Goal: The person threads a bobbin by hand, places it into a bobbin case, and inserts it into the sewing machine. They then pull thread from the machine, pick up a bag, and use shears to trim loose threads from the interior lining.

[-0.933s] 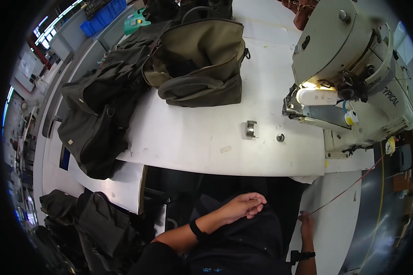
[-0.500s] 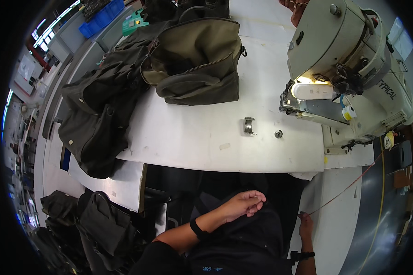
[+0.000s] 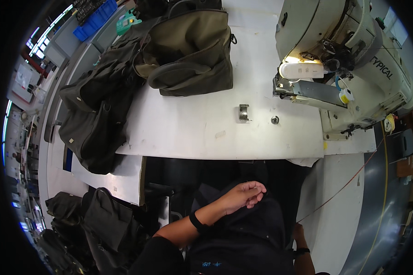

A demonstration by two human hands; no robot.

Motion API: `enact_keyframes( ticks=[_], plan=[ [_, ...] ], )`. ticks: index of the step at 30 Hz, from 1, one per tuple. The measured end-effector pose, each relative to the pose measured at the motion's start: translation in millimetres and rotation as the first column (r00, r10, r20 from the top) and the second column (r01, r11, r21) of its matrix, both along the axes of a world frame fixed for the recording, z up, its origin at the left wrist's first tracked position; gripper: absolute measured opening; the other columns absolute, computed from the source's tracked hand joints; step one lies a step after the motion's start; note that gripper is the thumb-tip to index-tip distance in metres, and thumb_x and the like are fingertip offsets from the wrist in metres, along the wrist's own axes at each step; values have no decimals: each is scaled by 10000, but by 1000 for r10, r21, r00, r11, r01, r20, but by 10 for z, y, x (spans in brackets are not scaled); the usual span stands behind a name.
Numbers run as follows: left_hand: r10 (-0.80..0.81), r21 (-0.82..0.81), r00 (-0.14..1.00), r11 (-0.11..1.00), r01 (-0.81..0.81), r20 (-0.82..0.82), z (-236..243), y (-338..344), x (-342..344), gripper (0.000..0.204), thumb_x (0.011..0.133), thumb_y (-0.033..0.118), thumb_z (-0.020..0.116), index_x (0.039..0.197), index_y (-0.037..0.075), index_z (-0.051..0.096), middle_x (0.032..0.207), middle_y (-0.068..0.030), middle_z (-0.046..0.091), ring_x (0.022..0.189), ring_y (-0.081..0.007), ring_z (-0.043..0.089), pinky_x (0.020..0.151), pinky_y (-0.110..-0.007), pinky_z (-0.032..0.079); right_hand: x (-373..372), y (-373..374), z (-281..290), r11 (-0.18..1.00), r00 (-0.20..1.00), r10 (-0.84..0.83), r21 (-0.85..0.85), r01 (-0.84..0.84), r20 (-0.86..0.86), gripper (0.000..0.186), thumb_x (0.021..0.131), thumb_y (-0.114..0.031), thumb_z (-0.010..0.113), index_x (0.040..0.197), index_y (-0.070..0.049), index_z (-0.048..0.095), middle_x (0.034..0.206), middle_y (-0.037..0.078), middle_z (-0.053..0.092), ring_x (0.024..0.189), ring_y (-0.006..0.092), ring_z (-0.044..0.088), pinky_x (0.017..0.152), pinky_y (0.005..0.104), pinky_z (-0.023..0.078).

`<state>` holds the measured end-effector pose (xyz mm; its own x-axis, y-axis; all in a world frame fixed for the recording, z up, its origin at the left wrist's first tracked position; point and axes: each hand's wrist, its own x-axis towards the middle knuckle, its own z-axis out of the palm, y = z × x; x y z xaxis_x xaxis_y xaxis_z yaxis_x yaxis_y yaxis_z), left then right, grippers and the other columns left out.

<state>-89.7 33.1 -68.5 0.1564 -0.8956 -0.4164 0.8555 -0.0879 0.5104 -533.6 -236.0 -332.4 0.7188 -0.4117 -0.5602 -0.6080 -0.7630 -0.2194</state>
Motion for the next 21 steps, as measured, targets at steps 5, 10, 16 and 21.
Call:
enact_keyframes(
  ticks=[5, 10, 16, 21],
  plan=[
    [-4, -16, 1000, 1000, 4, 18, 27, -16, -25, 157, 1069, 175, 457, 1099, 67, 568, 841, 7, 561, 622, -50, 434, 575, -207, 391, -427, 121, -352, 972, 972, -233, -3, 233, -24, 261, 850, -223, 595, 963, -10, 694, 934, 223, 704, 901, 403, 689, 745, 471, 559],
    [-3, -18, 1000, 1000, 4, 6, 53, -25, -45, 159, 1067, 175, 461, 1095, 68, 576, 844, 5, 562, 622, -50, 434, 574, -209, 389, -304, 178, -80, 948, 953, -301, 98, 303, -34, 253, 887, -210, 561, 976, -19, 701, 943, 235, 704, 932, 406, 686, 780, 484, 558],
    [39, -11, 999, 999, -39, 7, 70, 5, -34, 147, 1043, 170, 507, 1093, 59, 589, 833, -12, 562, 625, -72, 437, 544, -216, 369, -124, 191, 153, 850, 798, 468, -54, -524, -381, 274, 755, -295, 762, 940, -93, 754, 836, 118, 729, 810, 322, 715, 684, 422, 565],
    [19, -12, 999, 1000, -19, 30, 156, -4, 5, 160, 1055, 193, 493, 1084, 61, 579, 823, 0, 566, 629, -68, 456, 561, -214, 388, 57, 140, 446, 556, 795, -480, 572, 603, -371, 224, 985, -133, 500, 1130, -13, 621, 997, 99, 682, 912, 201, 700, 738, 352, 610]
  ],
)
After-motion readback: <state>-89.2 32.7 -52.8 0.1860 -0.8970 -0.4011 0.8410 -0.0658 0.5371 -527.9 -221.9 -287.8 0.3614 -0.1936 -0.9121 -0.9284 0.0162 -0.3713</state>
